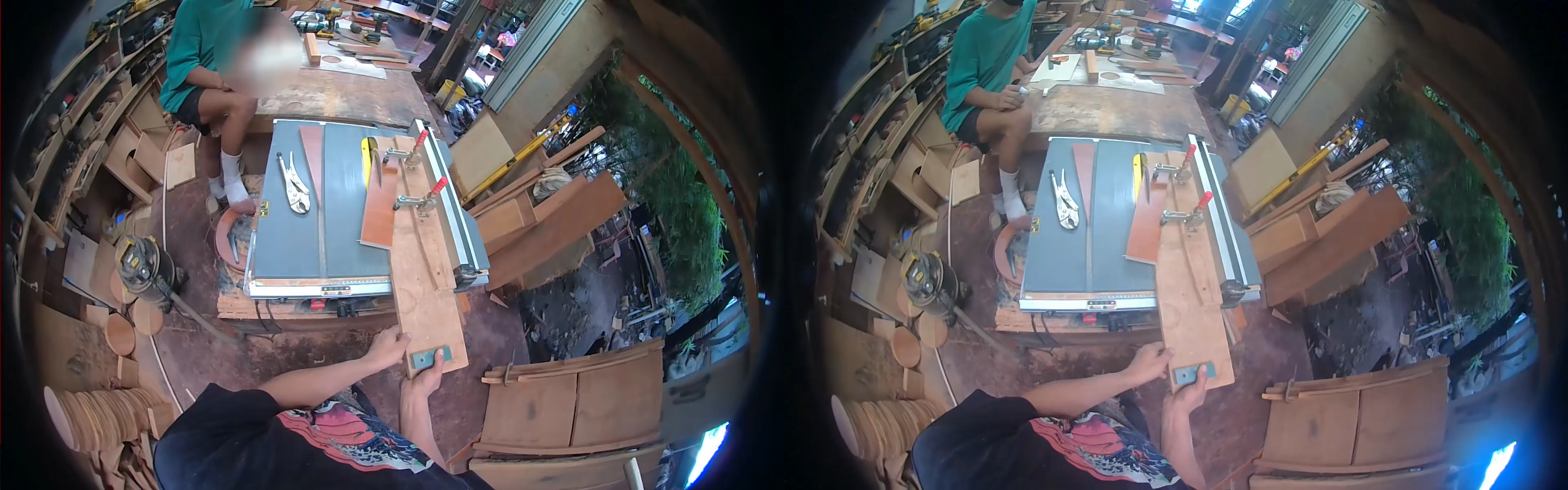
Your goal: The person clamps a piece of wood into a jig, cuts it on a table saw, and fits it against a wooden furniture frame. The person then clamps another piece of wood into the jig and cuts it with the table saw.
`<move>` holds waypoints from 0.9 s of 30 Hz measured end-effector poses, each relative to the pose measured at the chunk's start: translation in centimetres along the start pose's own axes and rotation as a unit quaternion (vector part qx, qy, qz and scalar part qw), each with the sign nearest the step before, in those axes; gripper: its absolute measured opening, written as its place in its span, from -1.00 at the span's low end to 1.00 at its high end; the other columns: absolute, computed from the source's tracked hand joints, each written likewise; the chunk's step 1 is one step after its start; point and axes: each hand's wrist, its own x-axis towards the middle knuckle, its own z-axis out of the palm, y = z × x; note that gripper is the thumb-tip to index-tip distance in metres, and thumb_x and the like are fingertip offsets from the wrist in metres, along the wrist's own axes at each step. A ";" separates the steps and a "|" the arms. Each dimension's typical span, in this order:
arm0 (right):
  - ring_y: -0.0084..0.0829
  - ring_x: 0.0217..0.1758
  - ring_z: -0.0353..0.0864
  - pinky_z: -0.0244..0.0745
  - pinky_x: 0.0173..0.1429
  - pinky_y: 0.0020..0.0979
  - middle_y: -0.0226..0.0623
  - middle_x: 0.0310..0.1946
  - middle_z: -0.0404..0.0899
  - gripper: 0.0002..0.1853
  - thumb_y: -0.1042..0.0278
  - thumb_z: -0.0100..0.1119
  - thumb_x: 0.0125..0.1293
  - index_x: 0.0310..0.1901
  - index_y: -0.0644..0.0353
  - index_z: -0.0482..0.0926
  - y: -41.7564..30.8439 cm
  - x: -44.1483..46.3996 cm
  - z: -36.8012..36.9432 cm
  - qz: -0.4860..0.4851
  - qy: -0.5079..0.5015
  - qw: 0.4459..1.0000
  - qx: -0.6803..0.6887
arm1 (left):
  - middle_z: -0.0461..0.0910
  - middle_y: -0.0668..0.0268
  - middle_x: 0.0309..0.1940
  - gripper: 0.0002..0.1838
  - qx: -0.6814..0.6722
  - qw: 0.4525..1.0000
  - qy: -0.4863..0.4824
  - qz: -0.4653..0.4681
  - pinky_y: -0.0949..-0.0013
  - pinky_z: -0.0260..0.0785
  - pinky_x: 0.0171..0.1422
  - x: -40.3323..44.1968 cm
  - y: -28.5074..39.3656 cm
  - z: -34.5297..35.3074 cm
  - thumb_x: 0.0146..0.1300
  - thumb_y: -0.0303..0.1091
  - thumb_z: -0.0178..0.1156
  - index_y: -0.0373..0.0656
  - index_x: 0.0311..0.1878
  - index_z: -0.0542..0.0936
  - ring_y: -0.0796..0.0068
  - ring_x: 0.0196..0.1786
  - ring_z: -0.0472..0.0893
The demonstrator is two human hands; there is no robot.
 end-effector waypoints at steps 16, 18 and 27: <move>0.08 0.56 0.13 0.03 0.60 0.12 0.05 0.46 0.24 -0.17 0.29 0.25 0.15 0.48 0.29 0.22 -13.2 -3.7 3.1 -0.388 -0.364 0.274 -0.801 | 0.71 0.12 -0.51 -0.59 0.037 0.999 0.012 -0.003 0.26 0.59 -0.41 2.4 0.7 -1.1 0.46 -0.11 0.12 -0.34 -0.11 0.69 0.36 -0.58 0.71; 0.07 0.56 0.15 0.04 0.60 0.11 0.03 0.47 0.23 -0.27 0.33 0.12 0.26 0.47 0.30 0.23 -12.5 -0.8 3.7 -0.428 -0.397 0.139 -0.800 | 0.70 0.13 -0.53 -0.60 0.024 1.000 0.012 -0.014 0.27 0.59 -0.43 2.8 0.9 -1.3 0.45 -0.11 0.12 -0.32 -0.12 0.70 0.37 -0.57 0.71; -0.04 0.36 0.47 0.32 0.46 -0.07 -0.02 0.39 0.42 -0.36 0.38 0.15 0.22 0.37 0.30 0.35 -11.8 3.8 6.0 -0.420 -0.456 0.117 -0.776 | 0.69 0.14 -0.51 -0.60 -0.002 1.000 0.008 0.015 0.27 0.57 -0.43 3.7 0.6 -1.8 0.45 -0.11 0.12 -0.33 -0.08 0.69 0.35 -0.57 0.70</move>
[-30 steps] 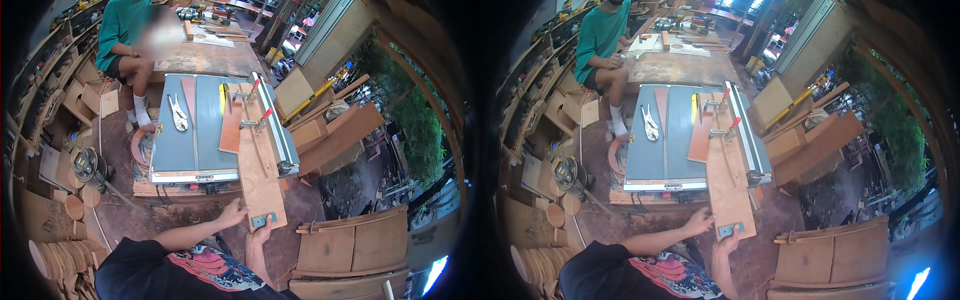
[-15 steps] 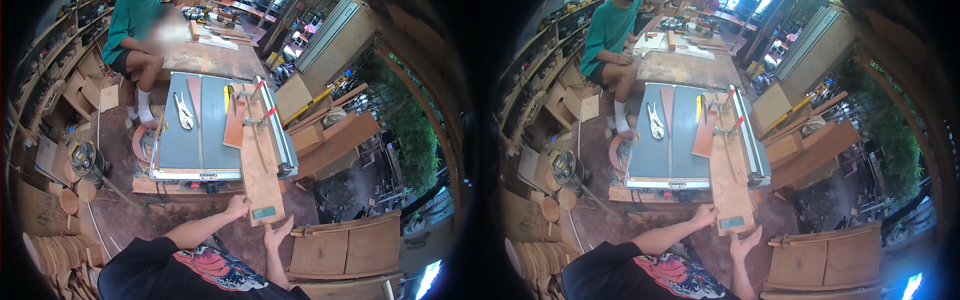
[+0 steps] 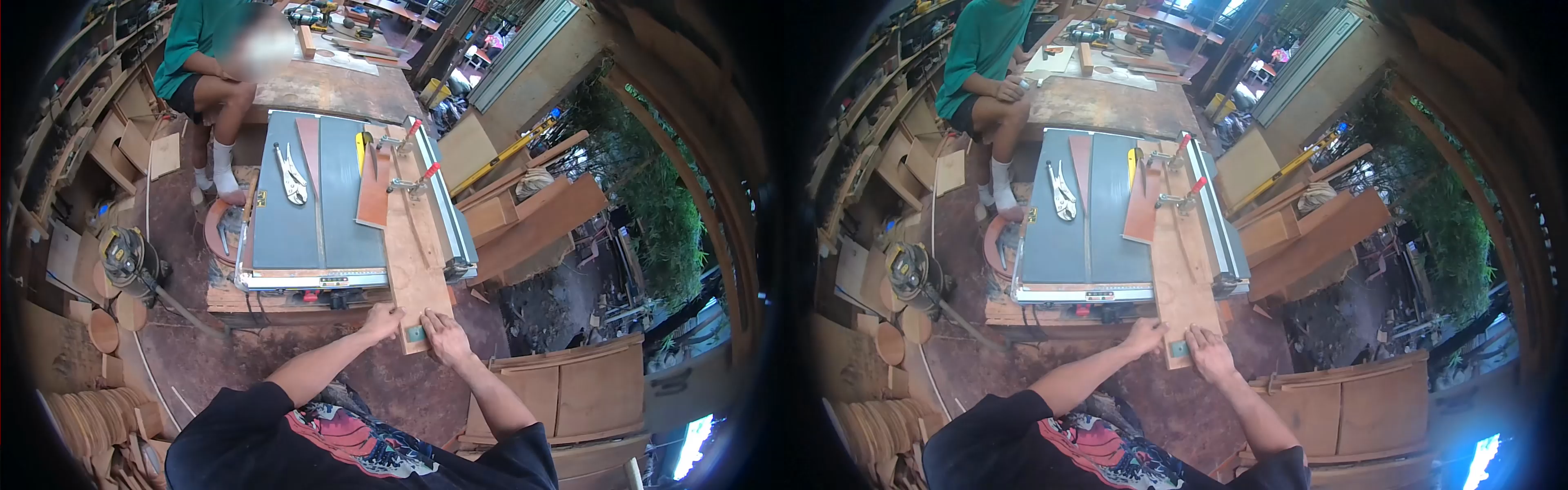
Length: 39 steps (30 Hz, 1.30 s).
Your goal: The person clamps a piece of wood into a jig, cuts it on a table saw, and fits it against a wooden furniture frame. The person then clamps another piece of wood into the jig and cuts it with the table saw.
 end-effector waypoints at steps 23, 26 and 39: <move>-0.08 0.39 0.46 0.29 0.46 -0.13 0.05 0.38 0.43 -0.33 0.34 0.22 0.16 0.35 0.30 0.40 1.0 4.2 -1.4 0.001 -0.065 0.996 -0.068 | 0.01 -0.17 0.57 0.14 -0.616 0.737 0.223 -0.165 -0.07 0.00 0.65 4.4 -17.1 -15.0 0.26 0.39 0.13 -0.37 0.57 0.00 -0.17 0.60 0.08; -0.07 0.40 0.45 0.29 0.46 -0.14 0.06 0.38 0.42 -0.29 0.33 0.27 0.10 0.35 0.30 0.39 0.9 4.7 -2.0 0.000 -0.079 0.994 -0.072 | 0.00 -0.15 0.57 0.10 -0.627 0.716 0.255 -0.169 -0.04 -0.05 0.67 4.3 -15.3 -15.2 0.30 0.38 0.08 -0.42 0.54 0.04 -0.15 0.62 0.05; -0.06 0.32 0.49 0.33 0.43 -0.17 0.04 0.36 0.44 -0.23 0.34 0.35 -0.01 0.33 0.30 0.40 2.0 6.5 -1.4 -0.004 -0.049 0.996 -0.069 | 0.13 -0.16 0.50 0.05 -0.665 0.691 0.241 -0.150 -0.01 -0.02 0.67 4.6 -16.9 -16.1 0.34 0.31 0.05 -0.46 0.53 0.02 -0.09 0.57 0.16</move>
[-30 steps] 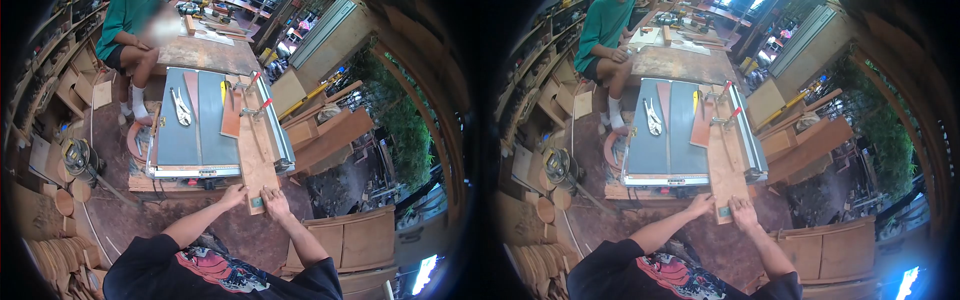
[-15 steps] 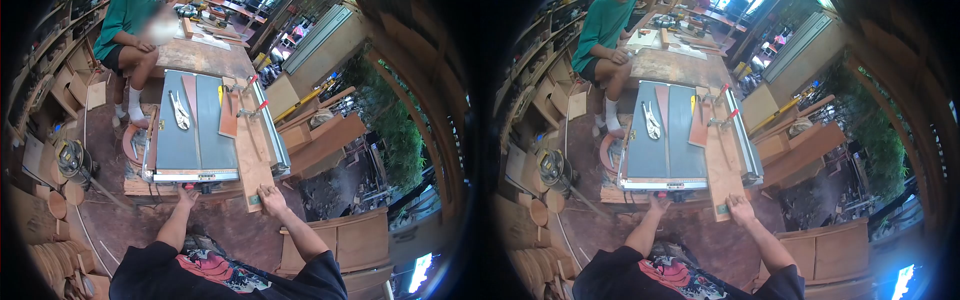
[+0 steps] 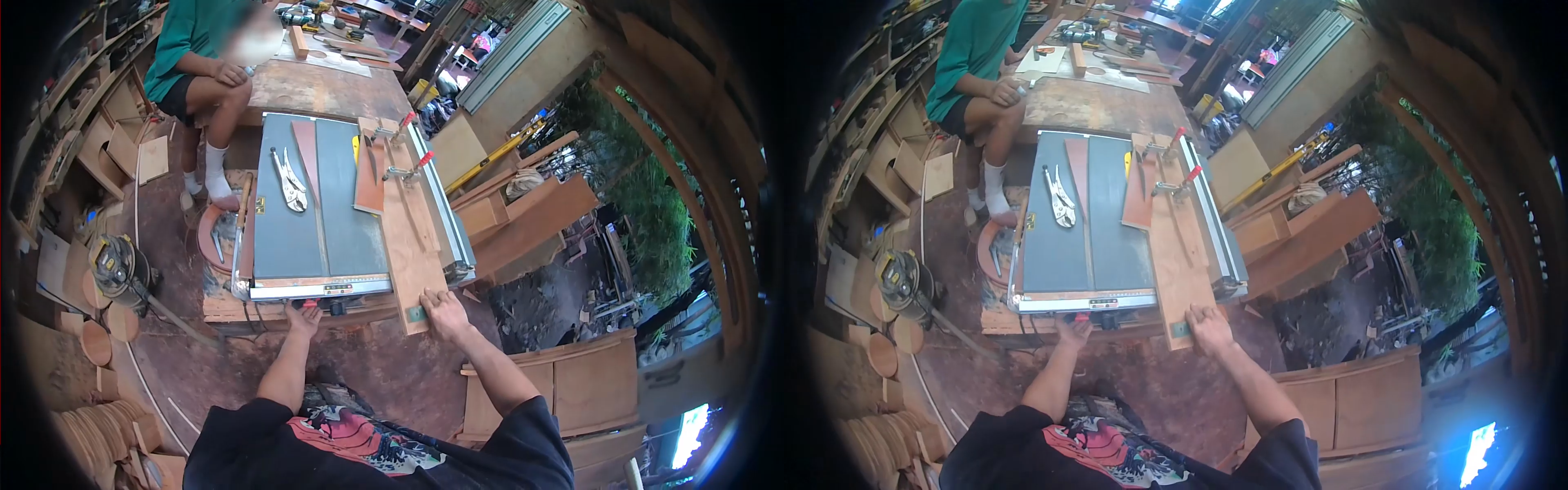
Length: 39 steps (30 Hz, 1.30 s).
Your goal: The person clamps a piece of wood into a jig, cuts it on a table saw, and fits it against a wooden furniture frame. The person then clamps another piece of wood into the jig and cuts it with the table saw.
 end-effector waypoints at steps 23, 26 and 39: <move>-0.08 0.27 0.53 0.37 0.36 -0.15 0.01 0.29 0.50 -0.29 0.38 0.32 -0.02 0.27 0.30 0.43 1.3 3.5 -0.5 -0.001 0.021 1.000 0.009 | 0.14 -0.11 0.50 0.15 -0.066 0.998 -0.005 -0.008 0.02 -0.07 0.69 0.0 -0.1 -0.5 0.34 0.49 -0.11 -0.41 0.57 -0.07 -0.07 0.57 0.13; -0.08 0.25 0.54 0.38 0.34 -0.15 -0.01 0.25 0.52 -0.29 0.37 0.33 -0.04 0.24 0.31 0.43 1.7 3.6 -0.4 -0.009 0.033 0.999 0.010 | 0.13 -0.11 0.51 0.16 -0.065 0.998 -0.011 -0.012 0.02 -0.07 0.69 0.2 -0.1 -0.5 0.33 0.50 -0.11 -0.42 0.57 -0.07 -0.06 0.58 0.12; -0.06 0.24 0.54 0.40 0.34 -0.14 0.03 0.28 0.49 -0.22 0.32 0.38 -0.11 0.26 0.32 0.42 2.3 5.1 -0.2 -0.014 0.020 1.000 -0.002 | 0.00 -0.10 0.58 0.18 -0.073 0.997 -0.012 -0.015 0.04 -0.12 0.71 -0.6 0.0 -0.3 0.34 0.53 -0.18 -0.44 0.57 -0.08 -0.03 0.64 0.01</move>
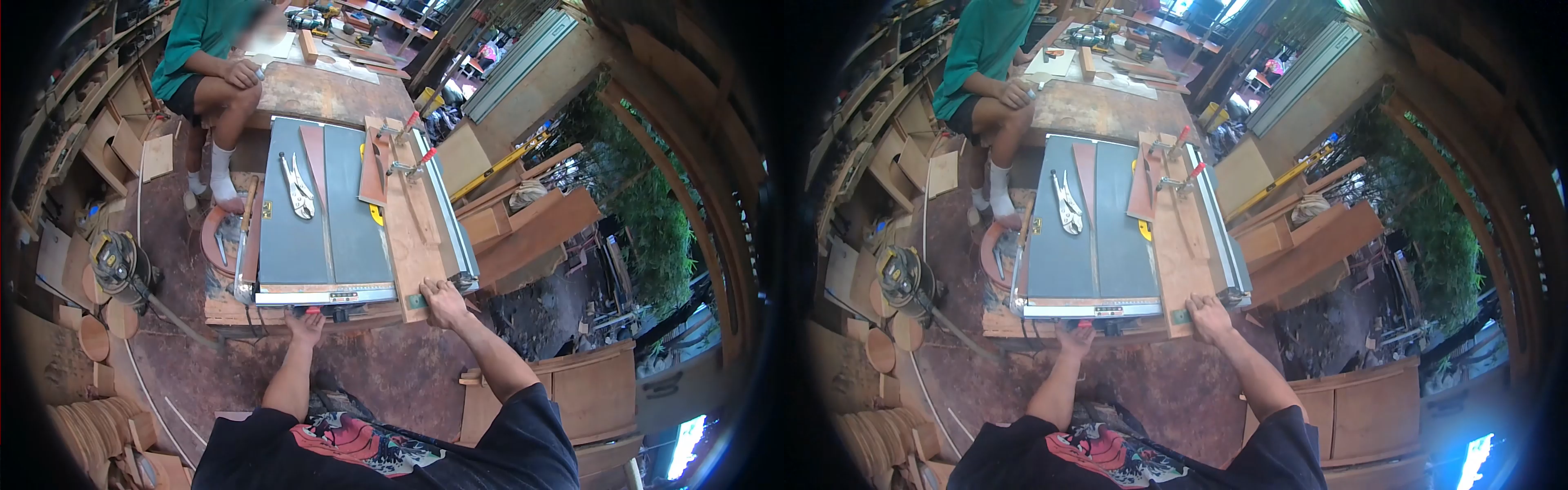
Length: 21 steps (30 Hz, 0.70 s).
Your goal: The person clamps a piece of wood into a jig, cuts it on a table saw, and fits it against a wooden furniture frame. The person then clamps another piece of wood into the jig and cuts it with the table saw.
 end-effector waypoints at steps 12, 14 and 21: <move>-0.05 0.18 0.57 0.40 0.31 -0.14 -0.02 0.21 0.52 -0.32 0.35 0.29 -0.03 0.22 0.31 0.43 0.4 0.8 0.0 -0.007 0.005 1.000 -0.002 | -0.02 -0.11 0.59 0.21 -0.003 1.000 -0.009 0.001 0.02 -0.18 0.72 -0.3 -0.1 0.0 0.32 0.55 -0.16 -0.43 0.59 -0.13 -0.06 0.65 -0.02; -0.06 0.16 0.57 0.41 0.30 -0.14 -0.02 0.19 0.52 -0.33 0.35 0.30 -0.03 0.20 0.31 0.44 0.3 0.8 -0.2 -0.009 0.009 1.000 -0.001 | -0.02 -0.12 0.59 0.21 -0.001 1.000 -0.012 0.000 0.02 -0.18 0.72 -0.4 0.0 0.1 0.33 0.55 -0.16 -0.44 0.59 -0.13 -0.07 0.65 -0.01; -0.07 0.14 0.58 0.41 0.28 -0.16 -0.05 0.15 0.53 -0.35 0.35 0.31 -0.04 0.18 0.30 0.45 0.4 1.1 -0.3 -0.013 0.020 1.000 -0.006 | -0.02 -0.13 0.58 0.20 0.002 1.000 -0.007 -0.002 0.00 -0.16 0.72 -0.3 0.1 0.1 0.33 0.55 -0.17 -0.43 0.58 -0.12 -0.09 0.64 0.00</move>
